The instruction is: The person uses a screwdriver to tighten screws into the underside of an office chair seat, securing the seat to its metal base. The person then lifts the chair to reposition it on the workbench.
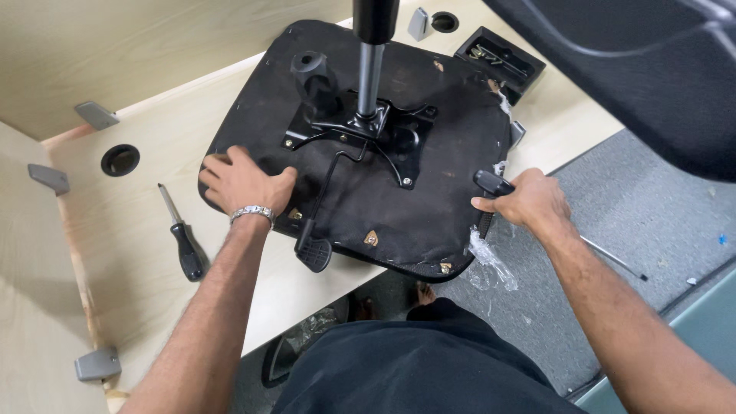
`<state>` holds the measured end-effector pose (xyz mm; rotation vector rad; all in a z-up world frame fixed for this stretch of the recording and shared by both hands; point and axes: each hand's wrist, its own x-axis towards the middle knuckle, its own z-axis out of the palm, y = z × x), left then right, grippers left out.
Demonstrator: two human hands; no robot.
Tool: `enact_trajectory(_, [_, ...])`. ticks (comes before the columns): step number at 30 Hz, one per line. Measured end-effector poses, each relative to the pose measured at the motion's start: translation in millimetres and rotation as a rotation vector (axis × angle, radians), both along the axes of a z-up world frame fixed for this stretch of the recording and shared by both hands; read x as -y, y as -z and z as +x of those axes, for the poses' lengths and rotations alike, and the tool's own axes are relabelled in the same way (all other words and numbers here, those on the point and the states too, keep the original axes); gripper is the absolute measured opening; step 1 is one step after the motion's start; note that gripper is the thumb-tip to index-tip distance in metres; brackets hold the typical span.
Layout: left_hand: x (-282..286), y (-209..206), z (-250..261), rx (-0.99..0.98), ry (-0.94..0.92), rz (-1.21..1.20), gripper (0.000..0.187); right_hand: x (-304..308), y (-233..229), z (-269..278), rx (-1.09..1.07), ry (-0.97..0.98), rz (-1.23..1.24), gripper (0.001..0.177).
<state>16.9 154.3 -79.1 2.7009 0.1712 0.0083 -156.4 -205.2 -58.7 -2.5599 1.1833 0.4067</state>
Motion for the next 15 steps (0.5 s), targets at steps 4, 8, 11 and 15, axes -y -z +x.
enact_trajectory(4, [46.5, -17.1, 9.6, 0.098, 0.252, -0.252, 0.086, 17.1, -2.0, 19.7, 0.107, -0.079, 0.085, 0.048])
enact_trajectory(8, [97.0, -34.3, 17.1, 0.198, 0.349, -0.421, 0.087, 48.6, 10.1, 44.8, 0.249, -0.14, 0.121, 0.04])
enact_trajectory(11, [126.0, -40.9, 15.1, 0.189, 0.23, -0.522, 0.077, 78.1, 23.5, 53.7, 0.385, -0.175, 0.147, 0.039])
enact_trajectory(15, [151.2, -39.2, 16.7, 0.215, 0.081, -0.469, 0.062, 115.9, 32.6, 62.1, 0.493, -0.289, 0.158, 0.039])
